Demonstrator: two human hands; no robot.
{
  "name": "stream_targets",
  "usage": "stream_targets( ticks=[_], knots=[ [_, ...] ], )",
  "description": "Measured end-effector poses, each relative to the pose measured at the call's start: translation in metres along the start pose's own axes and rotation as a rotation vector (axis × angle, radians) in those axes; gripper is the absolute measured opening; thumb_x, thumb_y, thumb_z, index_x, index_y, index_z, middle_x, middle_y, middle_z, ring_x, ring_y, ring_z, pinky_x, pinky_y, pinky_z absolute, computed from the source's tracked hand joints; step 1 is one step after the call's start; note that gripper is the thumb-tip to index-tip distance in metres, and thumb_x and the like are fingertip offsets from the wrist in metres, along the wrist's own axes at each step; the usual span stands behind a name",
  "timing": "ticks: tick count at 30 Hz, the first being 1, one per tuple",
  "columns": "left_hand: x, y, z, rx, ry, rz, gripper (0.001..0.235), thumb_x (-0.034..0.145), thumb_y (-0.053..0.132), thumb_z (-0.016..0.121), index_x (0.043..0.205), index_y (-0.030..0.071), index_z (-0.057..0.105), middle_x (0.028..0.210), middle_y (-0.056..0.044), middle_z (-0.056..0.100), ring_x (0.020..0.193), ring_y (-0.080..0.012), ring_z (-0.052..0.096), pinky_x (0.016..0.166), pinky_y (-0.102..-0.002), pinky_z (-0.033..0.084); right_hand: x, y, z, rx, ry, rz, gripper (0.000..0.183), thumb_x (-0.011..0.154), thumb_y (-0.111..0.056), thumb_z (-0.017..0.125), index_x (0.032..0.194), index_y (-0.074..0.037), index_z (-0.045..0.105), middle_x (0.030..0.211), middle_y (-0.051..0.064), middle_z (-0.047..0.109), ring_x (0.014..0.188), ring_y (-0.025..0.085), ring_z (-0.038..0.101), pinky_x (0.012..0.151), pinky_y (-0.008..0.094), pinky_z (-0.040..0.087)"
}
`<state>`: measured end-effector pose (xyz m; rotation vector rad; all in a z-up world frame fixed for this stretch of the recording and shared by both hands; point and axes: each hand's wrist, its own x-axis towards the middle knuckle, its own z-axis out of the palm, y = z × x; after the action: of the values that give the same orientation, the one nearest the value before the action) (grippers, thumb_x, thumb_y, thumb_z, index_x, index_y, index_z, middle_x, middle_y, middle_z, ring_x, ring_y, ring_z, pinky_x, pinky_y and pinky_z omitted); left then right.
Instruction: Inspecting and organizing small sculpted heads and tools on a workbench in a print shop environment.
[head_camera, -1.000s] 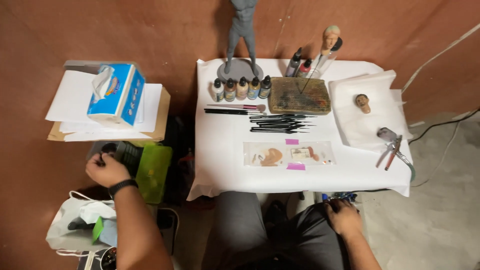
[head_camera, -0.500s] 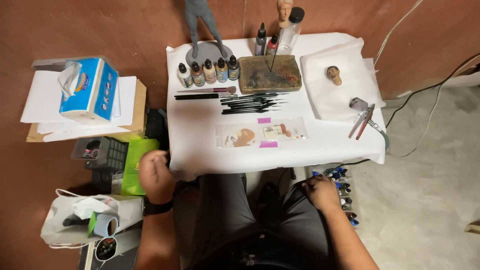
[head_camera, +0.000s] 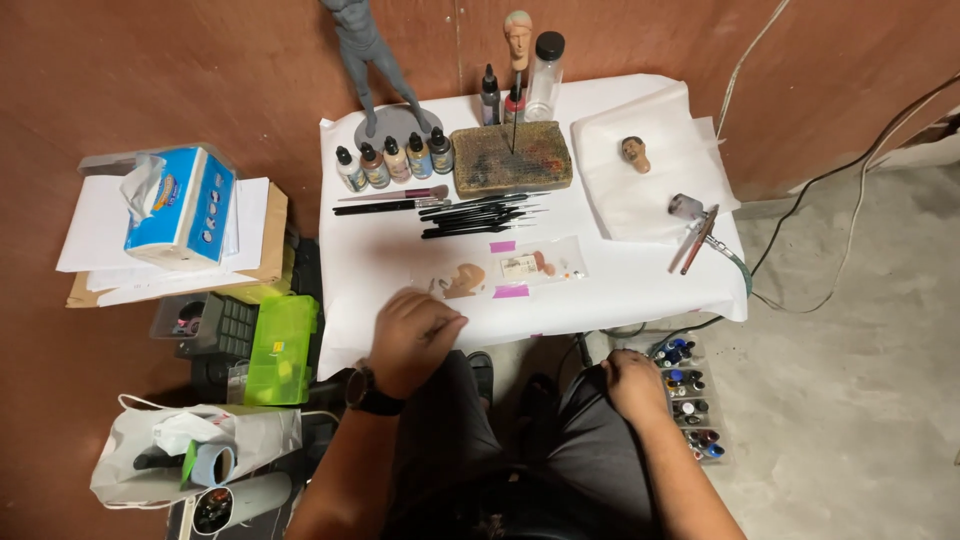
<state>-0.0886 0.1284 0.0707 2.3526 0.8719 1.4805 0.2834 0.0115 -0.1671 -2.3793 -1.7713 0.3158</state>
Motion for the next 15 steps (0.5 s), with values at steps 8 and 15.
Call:
stream_targets(
  ticks=[8, 15],
  knots=[
    [0.011, 0.006, 0.012, -0.073, -0.038, 0.065, 0.016, 0.098, 0.006, 0.062, 0.085, 0.008, 0.071, 0.069, -0.005, 0.063, 0.063, -0.0281, 0.066, 0.063, -0.038, 0.055, -0.021, -0.063, -0.057, -0.120, -0.224, -0.182, 0.024, 0.094, -0.031, 0.063, 0.110, -0.020, 0.076, 0.111, 0.008, 0.078, 0.122, 0.027, 0.065, 0.109, 0.045, 0.041],
    [0.012, 0.007, 0.009, -0.193, -0.083, 0.057, 0.036, 0.101, 0.003, 0.055, 0.067, 0.013, 0.061, 0.059, 0.002, 0.051, 0.053, -0.0204, 0.053, 0.058, -0.030, 0.049, -0.043, -0.109, -0.050, 0.136, -0.556, -0.265, 0.033, 0.093, -0.027, 0.059, 0.115, -0.009, 0.076, 0.108, 0.020, 0.077, 0.110, 0.040, 0.070, 0.098, 0.052, 0.052]
  ],
)
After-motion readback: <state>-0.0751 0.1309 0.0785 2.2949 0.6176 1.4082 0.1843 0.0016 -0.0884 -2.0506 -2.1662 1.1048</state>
